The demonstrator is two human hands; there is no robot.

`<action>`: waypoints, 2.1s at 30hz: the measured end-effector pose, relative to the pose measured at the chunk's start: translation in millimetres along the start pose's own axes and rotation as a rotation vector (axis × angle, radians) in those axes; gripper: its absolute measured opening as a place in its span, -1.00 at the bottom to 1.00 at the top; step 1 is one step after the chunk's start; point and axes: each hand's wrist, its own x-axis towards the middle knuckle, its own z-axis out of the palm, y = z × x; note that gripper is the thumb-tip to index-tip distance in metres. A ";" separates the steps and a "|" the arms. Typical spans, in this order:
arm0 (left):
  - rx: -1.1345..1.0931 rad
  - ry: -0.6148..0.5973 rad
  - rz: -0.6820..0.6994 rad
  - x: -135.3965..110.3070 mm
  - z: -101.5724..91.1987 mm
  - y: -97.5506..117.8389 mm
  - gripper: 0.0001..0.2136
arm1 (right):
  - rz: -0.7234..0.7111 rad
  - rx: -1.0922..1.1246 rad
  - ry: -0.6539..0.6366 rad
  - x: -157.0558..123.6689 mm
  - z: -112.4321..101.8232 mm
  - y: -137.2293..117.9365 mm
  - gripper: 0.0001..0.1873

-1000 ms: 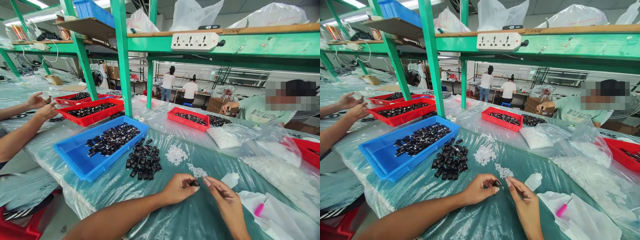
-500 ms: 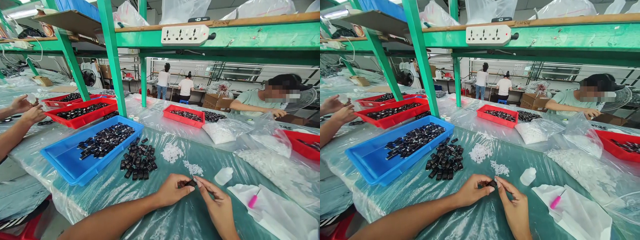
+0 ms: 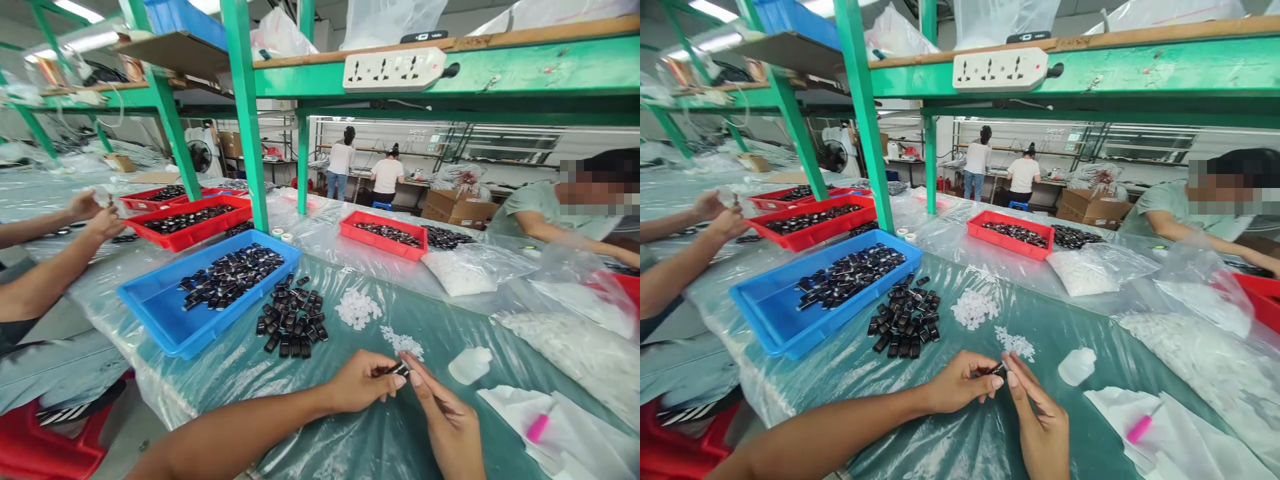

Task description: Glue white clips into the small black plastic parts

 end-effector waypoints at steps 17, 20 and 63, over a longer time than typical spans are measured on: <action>-0.035 0.086 0.016 4.4 -7.6 3.0 -0.63 | -0.035 -0.075 -0.073 5.9 -1.1 -0.4 -0.58; -0.110 0.134 -0.057 7.2 -10.3 0.5 -0.57 | -0.059 -0.288 -0.051 14.5 -10.5 3.4 -0.59; 0.399 0.172 0.098 -8.2 3.2 18.7 -0.68 | -0.324 -0.352 0.066 4.3 -15.3 -7.2 -0.77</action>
